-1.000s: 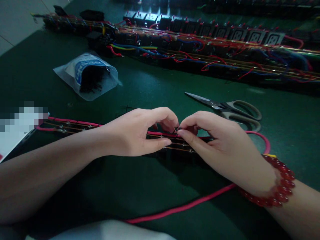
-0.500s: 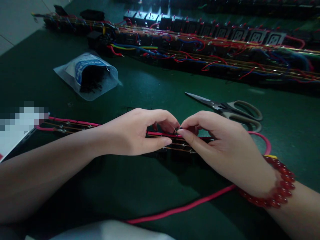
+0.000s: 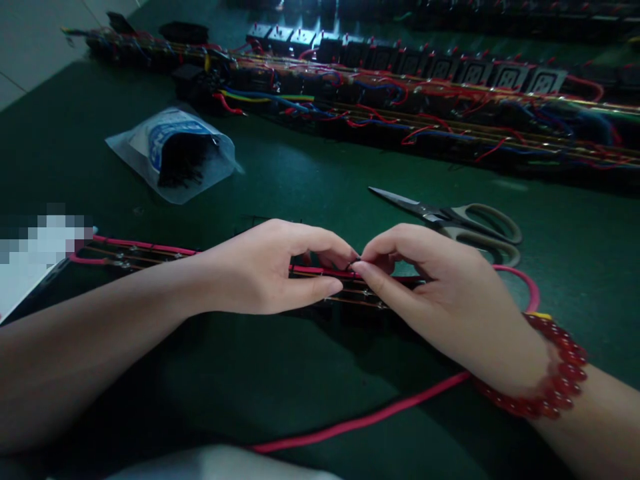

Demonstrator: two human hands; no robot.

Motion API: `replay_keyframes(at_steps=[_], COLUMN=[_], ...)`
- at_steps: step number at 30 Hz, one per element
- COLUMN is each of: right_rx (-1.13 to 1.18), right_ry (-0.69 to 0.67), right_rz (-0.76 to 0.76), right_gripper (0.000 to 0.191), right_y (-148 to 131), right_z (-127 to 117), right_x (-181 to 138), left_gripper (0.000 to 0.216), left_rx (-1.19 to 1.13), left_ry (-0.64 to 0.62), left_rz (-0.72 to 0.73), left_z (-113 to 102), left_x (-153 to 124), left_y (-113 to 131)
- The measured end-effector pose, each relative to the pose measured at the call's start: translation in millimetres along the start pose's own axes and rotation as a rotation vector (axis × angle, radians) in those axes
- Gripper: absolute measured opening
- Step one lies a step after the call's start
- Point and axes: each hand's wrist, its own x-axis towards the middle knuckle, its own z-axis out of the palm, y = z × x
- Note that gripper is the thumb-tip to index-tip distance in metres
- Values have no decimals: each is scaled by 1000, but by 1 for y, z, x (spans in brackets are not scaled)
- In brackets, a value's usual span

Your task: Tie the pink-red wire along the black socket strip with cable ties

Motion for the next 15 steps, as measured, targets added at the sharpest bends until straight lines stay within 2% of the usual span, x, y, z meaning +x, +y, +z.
replay_keyframes(at_steps=[15], right_rx=[3], right_ry=[-6], right_rz=[41], right_gripper=[3], right_y=[-3], right_z=[-2], right_x=[1], left_gripper=[33], left_rx=[-121], left_ry=[-45], left_rz=[-53], left_z=[-2], left_x=[1], left_y=[1])
